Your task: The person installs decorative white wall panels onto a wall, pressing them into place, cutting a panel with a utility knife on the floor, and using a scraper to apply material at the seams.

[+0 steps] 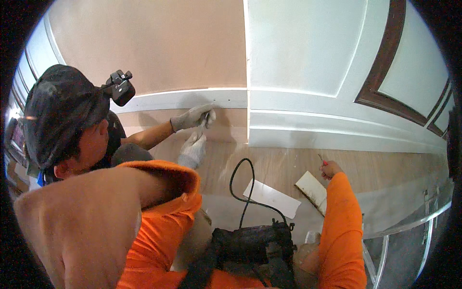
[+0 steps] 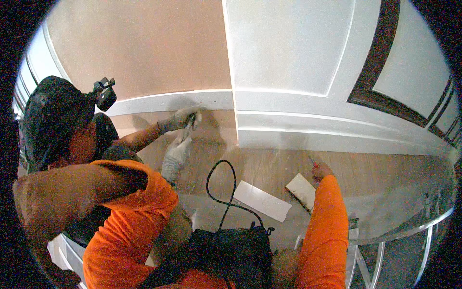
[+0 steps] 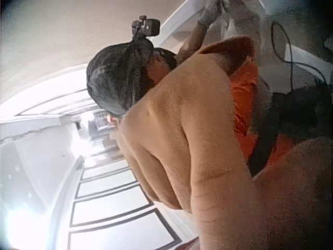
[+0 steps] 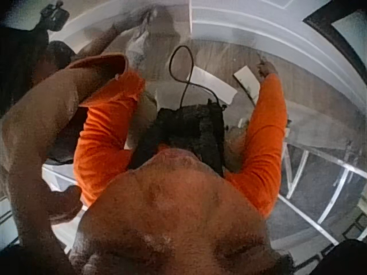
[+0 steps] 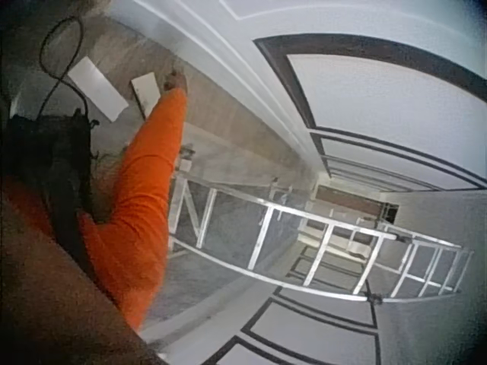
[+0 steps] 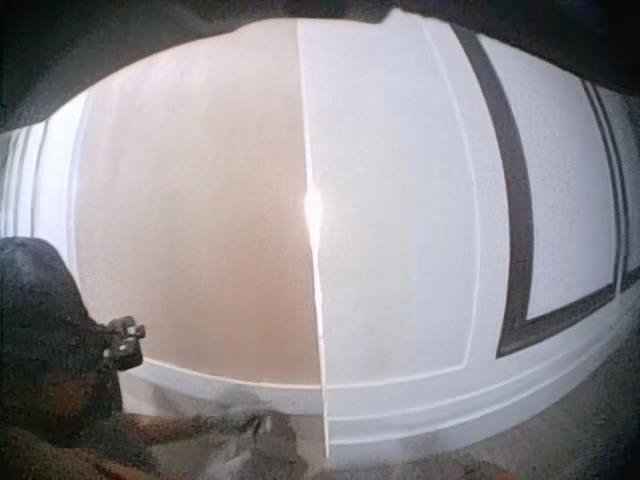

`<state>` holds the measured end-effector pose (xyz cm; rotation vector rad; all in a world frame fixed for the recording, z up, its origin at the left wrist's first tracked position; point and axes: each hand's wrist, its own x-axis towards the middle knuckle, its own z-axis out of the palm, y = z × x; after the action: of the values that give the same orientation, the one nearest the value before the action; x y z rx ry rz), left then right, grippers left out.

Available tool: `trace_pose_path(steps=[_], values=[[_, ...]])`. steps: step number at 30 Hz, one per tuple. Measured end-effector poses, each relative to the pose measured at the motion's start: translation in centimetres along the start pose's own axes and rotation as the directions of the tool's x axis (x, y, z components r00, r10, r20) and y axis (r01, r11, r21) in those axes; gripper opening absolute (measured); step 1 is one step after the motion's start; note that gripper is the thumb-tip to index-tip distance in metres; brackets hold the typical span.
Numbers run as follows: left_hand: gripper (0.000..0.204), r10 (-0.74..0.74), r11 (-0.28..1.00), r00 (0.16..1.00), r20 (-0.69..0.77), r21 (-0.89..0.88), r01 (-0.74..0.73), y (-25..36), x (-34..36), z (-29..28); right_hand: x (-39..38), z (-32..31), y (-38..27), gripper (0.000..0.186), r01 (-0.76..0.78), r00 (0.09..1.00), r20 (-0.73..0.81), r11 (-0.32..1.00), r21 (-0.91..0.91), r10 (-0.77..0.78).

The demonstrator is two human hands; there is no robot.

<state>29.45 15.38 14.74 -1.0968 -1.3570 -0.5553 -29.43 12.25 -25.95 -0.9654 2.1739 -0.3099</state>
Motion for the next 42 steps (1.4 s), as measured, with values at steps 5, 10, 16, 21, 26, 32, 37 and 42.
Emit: trace_pose_path(steps=[5, 10, 16, 21, 26, 32, 37, 42], values=[[0.049, -0.010, 0.994, 0.999, -0.050, -0.109, 0.005, -3.0, -0.4, -0.7, 1.5, -3.1, 4.5, 0.018, 0.086, 0.986, -0.132, 0.986, -0.141, -0.105], [0.049, -0.185, 0.967, 0.983, -0.008, -0.178, 0.180, -6.9, -1.2, -1.5, 0.5, 0.4, 0.2, 0.021, 0.096, 0.995, -0.011, 0.992, -0.079, -0.097], [0.049, -0.430, 0.848, 0.894, 0.122, -0.286, 0.447, -10.2, -1.3, -3.3, -1.2, 2.4, -4.5, 0.020, 0.092, 0.987, 0.122, 0.989, 0.112, -0.106], [0.049, -0.751, 0.552, 0.523, 0.403, -0.052, 0.832, -17.0, -2.8, -4.5, -2.1, -1.1, -2.4, 0.021, 0.071, 0.995, 0.073, 0.994, -0.078, -0.066], [0.033, -0.906, -0.295, 0.230, -0.356, 0.919, 0.263, -21.6, -17.0, -10.8, -2.6, -2.6, -1.1, 0.019, 0.095, 0.995, 0.031, 0.995, 0.036, -0.096], [0.030, -0.611, -0.483, 0.609, -0.506, 0.848, 0.220, -18.5, -31.0, -15.1, -2.5, -3.0, 2.2, 0.014, -0.013, 1.000, 0.029, 0.989, 0.147, 0.009], [0.069, 0.422, -0.176, -0.204, -0.883, -0.301, 0.937, -14.3, -35.6, -25.3, 1.1, -1.9, 1.4, 0.011, 0.075, 0.997, -0.030, 0.996, -0.052, -0.077], [0.113, -0.110, 0.220, -0.648, -0.754, -0.654, 0.723, -16.4, -33.9, -22.2, -0.1, -1.7, 2.9, 0.011, -0.027, 1.000, 0.008, 0.999, 0.041, 0.027]])
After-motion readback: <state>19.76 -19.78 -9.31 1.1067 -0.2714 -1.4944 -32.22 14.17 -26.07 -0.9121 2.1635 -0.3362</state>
